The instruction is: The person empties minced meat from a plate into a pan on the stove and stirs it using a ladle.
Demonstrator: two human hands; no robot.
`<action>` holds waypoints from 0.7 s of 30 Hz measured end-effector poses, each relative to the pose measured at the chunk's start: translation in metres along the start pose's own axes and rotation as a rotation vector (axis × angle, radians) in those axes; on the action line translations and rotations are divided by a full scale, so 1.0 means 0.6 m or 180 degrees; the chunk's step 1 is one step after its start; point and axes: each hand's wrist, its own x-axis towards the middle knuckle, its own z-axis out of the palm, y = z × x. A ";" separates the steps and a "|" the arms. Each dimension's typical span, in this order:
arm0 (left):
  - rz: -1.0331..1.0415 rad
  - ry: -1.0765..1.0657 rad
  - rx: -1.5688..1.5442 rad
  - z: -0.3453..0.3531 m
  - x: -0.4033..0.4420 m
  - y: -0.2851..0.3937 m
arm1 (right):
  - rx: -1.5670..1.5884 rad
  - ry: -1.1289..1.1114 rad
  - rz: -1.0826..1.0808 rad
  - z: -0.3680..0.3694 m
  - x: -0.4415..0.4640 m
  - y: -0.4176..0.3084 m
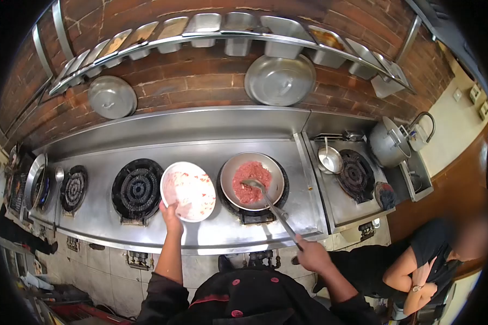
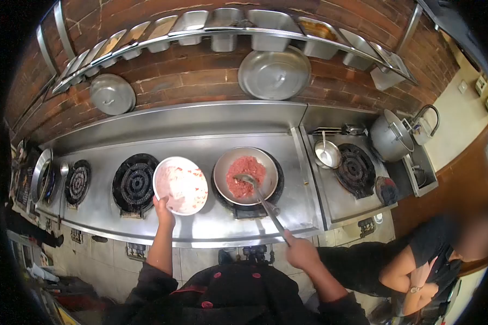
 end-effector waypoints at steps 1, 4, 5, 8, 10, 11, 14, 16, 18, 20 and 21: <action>-0.0115 0.0179 0.0012 -0.035 -0.007 -0.007 | 0.0071 -0.0223 0.0014 -0.028 -0.015 0.001; -0.0270 0.0460 0.0001 -0.127 -0.021 -0.033 | 0.0128 0.0197 -0.0178 -0.033 0.001 0.018; -0.0291 0.0553 -0.0018 -0.156 -0.023 -0.043 | 0.0041 0.0583 -0.0259 -0.027 0.009 0.019; -0.0612 0.0591 -0.0346 -0.210 -0.029 -0.052 | -0.0133 0.0403 0.0069 0.002 0.059 -0.014; -0.0893 0.0617 -0.0753 -0.243 -0.027 -0.060 | -0.0119 0.0227 0.0101 0.027 0.067 -0.011; -0.0885 0.0635 -0.0755 -0.264 -0.019 -0.069 | -0.0124 0.0219 0.0083 0.022 0.059 0.000; -0.1030 0.0502 -0.0975 -0.283 -0.024 -0.077 | 0.0227 0.0325 -0.0354 -0.045 0.008 0.017; -0.1158 0.0425 -0.0998 -0.282 -0.026 -0.065 | 0.0023 0.0341 -0.0159 -0.049 0.022 0.006; -0.1190 0.0259 -0.1016 -0.276 -0.023 -0.054 | -0.0363 0.0474 0.0094 -0.029 0.055 -0.016; -0.1217 0.0107 -0.1035 -0.273 -0.022 -0.046 | -0.0421 0.0571 0.0131 0.023 0.112 -0.030; -0.1231 0.0108 -0.0991 -0.270 -0.021 -0.044 | -0.0479 0.0662 0.0148 0.028 0.125 -0.041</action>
